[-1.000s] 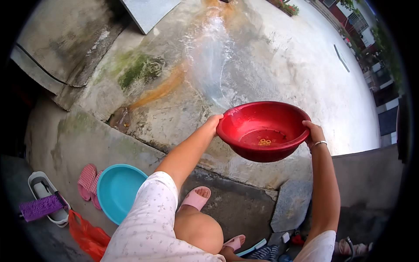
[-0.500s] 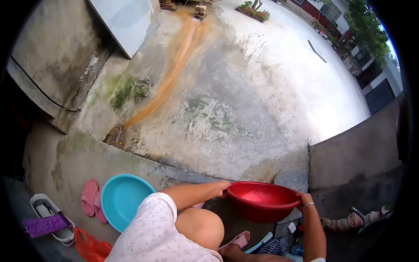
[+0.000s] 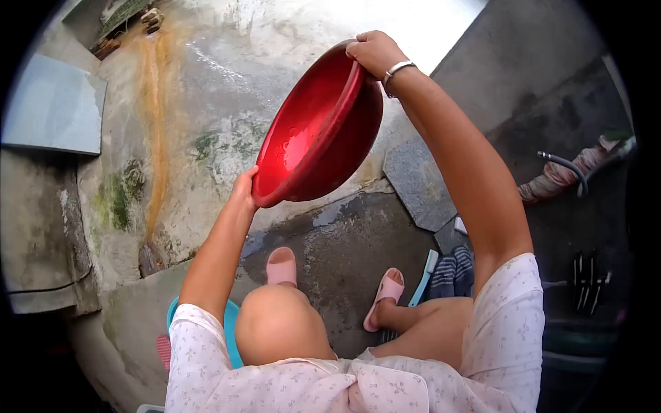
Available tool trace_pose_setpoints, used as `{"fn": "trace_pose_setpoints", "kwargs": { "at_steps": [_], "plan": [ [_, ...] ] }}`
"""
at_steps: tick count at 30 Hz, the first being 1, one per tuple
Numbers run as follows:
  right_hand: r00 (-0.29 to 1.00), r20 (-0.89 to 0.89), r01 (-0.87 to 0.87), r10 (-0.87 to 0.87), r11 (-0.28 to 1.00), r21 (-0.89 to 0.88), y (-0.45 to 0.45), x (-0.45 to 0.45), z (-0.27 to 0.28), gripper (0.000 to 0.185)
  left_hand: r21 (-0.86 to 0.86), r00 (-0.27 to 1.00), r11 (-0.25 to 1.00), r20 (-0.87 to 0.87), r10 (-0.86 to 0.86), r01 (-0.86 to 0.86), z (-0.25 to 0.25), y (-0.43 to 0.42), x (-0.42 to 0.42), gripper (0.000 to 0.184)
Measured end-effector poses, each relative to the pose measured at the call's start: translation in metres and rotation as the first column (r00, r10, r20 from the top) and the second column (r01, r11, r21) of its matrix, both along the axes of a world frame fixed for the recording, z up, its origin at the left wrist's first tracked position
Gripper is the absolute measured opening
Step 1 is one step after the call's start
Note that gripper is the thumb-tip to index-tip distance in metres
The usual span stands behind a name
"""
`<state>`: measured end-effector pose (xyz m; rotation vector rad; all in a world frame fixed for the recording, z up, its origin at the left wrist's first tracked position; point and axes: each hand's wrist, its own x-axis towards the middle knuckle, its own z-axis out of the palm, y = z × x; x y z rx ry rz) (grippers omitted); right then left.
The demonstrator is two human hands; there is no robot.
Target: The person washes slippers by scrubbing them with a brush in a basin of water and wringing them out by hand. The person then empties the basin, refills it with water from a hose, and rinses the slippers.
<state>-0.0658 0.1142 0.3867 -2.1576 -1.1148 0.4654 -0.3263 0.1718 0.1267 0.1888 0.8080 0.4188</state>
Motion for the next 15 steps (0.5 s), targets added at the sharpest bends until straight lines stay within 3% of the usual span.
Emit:
{"fn": "trace_pose_setpoints", "kwargs": {
  "at_steps": [3, 5, 6, 7, 8, 9, 12, 13, 15],
  "plan": [
    [0.990, -0.061, 0.127, -0.130, 0.990, -0.053, -0.069, 0.029, -0.038, 0.030, -0.023, 0.972, 0.980, -0.122, -0.200, 0.199, -0.067, -0.057, 0.029, 0.035],
    [0.978, -0.102, 0.178, -0.180, 0.984, -0.030, -0.138, 0.076, -0.095, 0.034, -0.068, 0.954, 0.958, -0.095, -0.284, 0.278, -0.087, -0.089, 0.042, 0.031],
    [0.971, -0.008, 0.240, -0.240, 0.971, -0.016, -0.180, 0.109, -0.145, 0.037, -0.082, 0.949, 0.952, -0.092, -0.302, 0.295, -0.087, -0.097, 0.050, 0.031],
    [0.951, 0.076, 0.299, -0.298, 0.954, 0.001, -0.224, 0.137, -0.184, 0.041, 0.034, 0.905, 0.913, -0.153, -0.397, 0.407, -0.081, -0.102, 0.053, 0.029],
    [0.948, 0.044, 0.318, -0.315, 0.941, -0.119, -0.265, 0.145, -0.195, 0.045, 0.144, 0.847, 0.844, -0.226, -0.481, 0.517, -0.073, -0.105, 0.056, 0.027],
    [0.942, 0.013, 0.329, -0.336, 0.915, -0.234, -0.301, 0.147, -0.205, 0.049, 0.136, 0.834, 0.833, -0.235, -0.500, 0.537, -0.067, -0.105, 0.064, 0.027],
    [0.825, -0.157, 0.509, -0.544, 0.834, -0.212, -0.379, 0.161, -0.270, 0.048, 0.248, 0.682, 0.636, -0.215, -0.699, 0.730, -0.054, -0.103, 0.106, 0.027],
    [0.801, -0.115, 0.557, -0.588, 0.801, -0.219, -0.391, 0.159, -0.279, 0.045, 0.243, 0.670, 0.626, -0.219, -0.709, 0.741, -0.049, -0.106, 0.123, 0.027],
    [0.784, -0.244, 0.568, -0.570, 0.818, -0.088, -0.412, 0.169, -0.305, 0.044, 0.257, 0.626, 0.571, -0.311, -0.715, 0.780, -0.039, -0.112, 0.154, 0.026]
  ]
}}
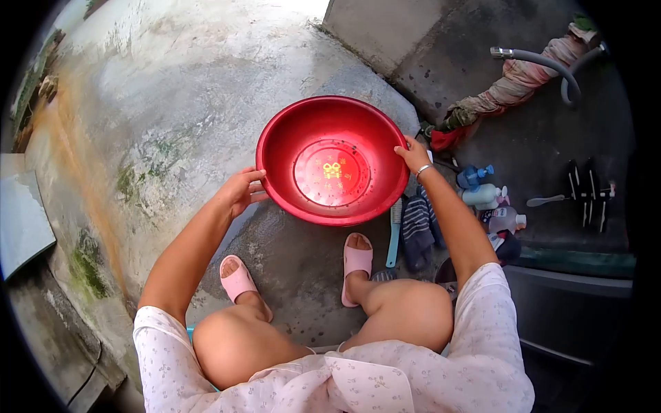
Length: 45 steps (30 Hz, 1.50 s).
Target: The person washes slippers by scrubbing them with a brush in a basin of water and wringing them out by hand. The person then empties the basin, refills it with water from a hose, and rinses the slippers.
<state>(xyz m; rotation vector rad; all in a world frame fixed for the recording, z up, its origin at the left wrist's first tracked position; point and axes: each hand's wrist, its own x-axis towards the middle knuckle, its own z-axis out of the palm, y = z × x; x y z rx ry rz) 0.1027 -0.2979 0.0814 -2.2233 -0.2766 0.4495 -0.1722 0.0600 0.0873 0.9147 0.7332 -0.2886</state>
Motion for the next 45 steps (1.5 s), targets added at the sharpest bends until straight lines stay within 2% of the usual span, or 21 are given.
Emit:
{"fn": "trace_pose_setpoints", "kwargs": {
  "at_steps": [5, 8, 10, 14, 16, 18, 20, 21, 23, 24, 26, 28, 31, 33, 35, 38, 39, 40, 42, 44, 45],
  "plan": [
    [0.996, 0.027, 0.084, -0.088, 0.989, 0.124, -0.035, 0.042, -0.063, 0.042, 0.114, 0.985, 0.980, -0.075, -0.155, 0.163, 0.004, -0.008, 0.082, 0.030],
    [0.988, -0.027, 0.157, -0.154, 0.973, 0.168, -0.047, 0.061, -0.095, 0.041, 0.206, 0.989, 0.969, -0.072, -0.126, 0.139, 0.002, -0.025, 0.120, 0.041],
    [0.980, -0.062, 0.200, -0.190, 0.939, 0.279, -0.051, 0.068, -0.104, 0.043, 0.220, 0.991, 0.966, -0.062, -0.122, 0.133, -0.010, -0.033, 0.141, 0.045],
    [0.960, -0.080, 0.279, -0.268, 0.906, 0.319, -0.058, 0.078, -0.107, 0.049, 0.183, 0.999, 0.982, -0.008, -0.036, 0.037, -0.032, -0.054, 0.166, 0.049],
    [0.958, -0.142, 0.282, -0.249, 0.907, 0.311, -0.060, 0.081, -0.103, 0.057, 0.114, 0.993, 0.989, 0.082, 0.080, -0.089, -0.038, -0.063, 0.174, 0.052],
    [0.962, -0.056, 0.270, -0.267, 0.901, 0.340, -0.059, 0.087, -0.112, 0.063, 0.129, 0.986, 0.987, 0.149, 0.078, -0.098, -0.038, -0.072, 0.179, 0.055],
    [0.981, 0.095, 0.154, -0.170, 0.976, 0.156, -0.059, 0.084, -0.107, 0.072, 0.301, 0.966, 0.951, 0.257, -0.004, -0.076, -0.030, -0.082, 0.186, 0.056],
    [0.971, 0.192, 0.154, -0.142, 0.987, -0.049, -0.046, 0.066, -0.069, 0.074, 0.519, 0.940, 0.854, 0.306, -0.149, -0.034, -0.059, -0.073, 0.191, 0.060],
    [0.957, 0.279, 0.126, -0.079, 0.980, -0.155, -0.039, 0.039, -0.042, 0.069, 0.855, 0.915, 0.511, 0.130, -0.383, 0.092, -0.054, -0.071, 0.184, 0.069],
    [0.949, 0.311, 0.091, -0.046, 0.987, -0.132, -0.035, 0.021, -0.020, 0.065, 0.928, 0.894, 0.340, 0.020, -0.448, 0.150, -0.037, -0.075, 0.176, 0.065],
    [0.913, 0.408, 0.001, 0.024, 0.998, -0.062, -0.038, -0.013, 0.018, 0.053, 0.937, 0.789, 0.237, -0.061, -0.611, 0.256, 0.014, -0.079, 0.152, 0.054],
    [0.856, 0.513, -0.066, 0.069, 0.998, -0.024, -0.045, -0.044, 0.056, 0.046, 0.953, 0.709, 0.158, -0.077, -0.701, 0.259, 0.061, -0.089, 0.121, 0.046],
    [0.821, 0.567, -0.081, 0.061, 0.997, 0.010, -0.058, -0.075, 0.132, 0.039, 0.979, 0.589, 0.005, -0.119, -0.799, 0.204, 0.103, -0.101, 0.079, 0.042],
    [0.724, 0.688, -0.117, 0.048, 0.992, 0.053, -0.068, -0.085, 0.183, 0.031, 0.987, 0.544, -0.053, -0.129, -0.829, 0.153, 0.127, -0.108, 0.056, 0.042],
    [0.616, 0.788, -0.110, -0.002, 0.990, 0.088, -0.073, -0.089, 0.240, 0.025, 0.972, 0.464, -0.225, -0.230, -0.855, 0.067, 0.144, -0.116, 0.038, 0.040],
    [0.473, 0.879, -0.135, -0.058, 0.981, 0.137, -0.082, -0.071, 0.318, 0.020, 0.963, 0.432, -0.265, -0.255, -0.865, 0.038, 0.176, -0.132, 0.017, 0.040],
    [0.487, 0.865, -0.127, -0.118, 0.971, 0.204, -0.080, -0.065, 0.346, 0.017, 0.951, 0.423, -0.310, -0.282, -0.861, 0.001, 0.183, -0.137, 0.010, 0.045],
    [0.372, 0.917, -0.129, -0.146, 0.970, 0.207, -0.080, -0.050, 0.371, 0.016, 0.951, 0.428, -0.308, -0.274, -0.861, -0.010, 0.191, -0.141, 0.003, 0.045],
    [0.369, 0.902, -0.105, -0.223, 0.955, 0.279, -0.075, -0.026, 0.422, 0.017, 0.940, 0.449, -0.340, -0.301, -0.841, -0.007, 0.205, -0.151, -0.009, 0.045],
    [0.102, 0.981, -0.023, -0.164, 0.986, 0.168, -0.073, 0.008, 0.469, 0.024, 0.942, 0.503, -0.337, -0.286, -0.815, -0.010, 0.204, -0.156, -0.020, 0.046],
    [0.051, 0.986, 0.051, -0.156, 0.987, 0.153, -0.072, 0.030, 0.492, 0.029, 0.951, 0.510, -0.309, -0.276, -0.815, 0.020, 0.199, -0.156, -0.023, 0.045]
  ]
}}
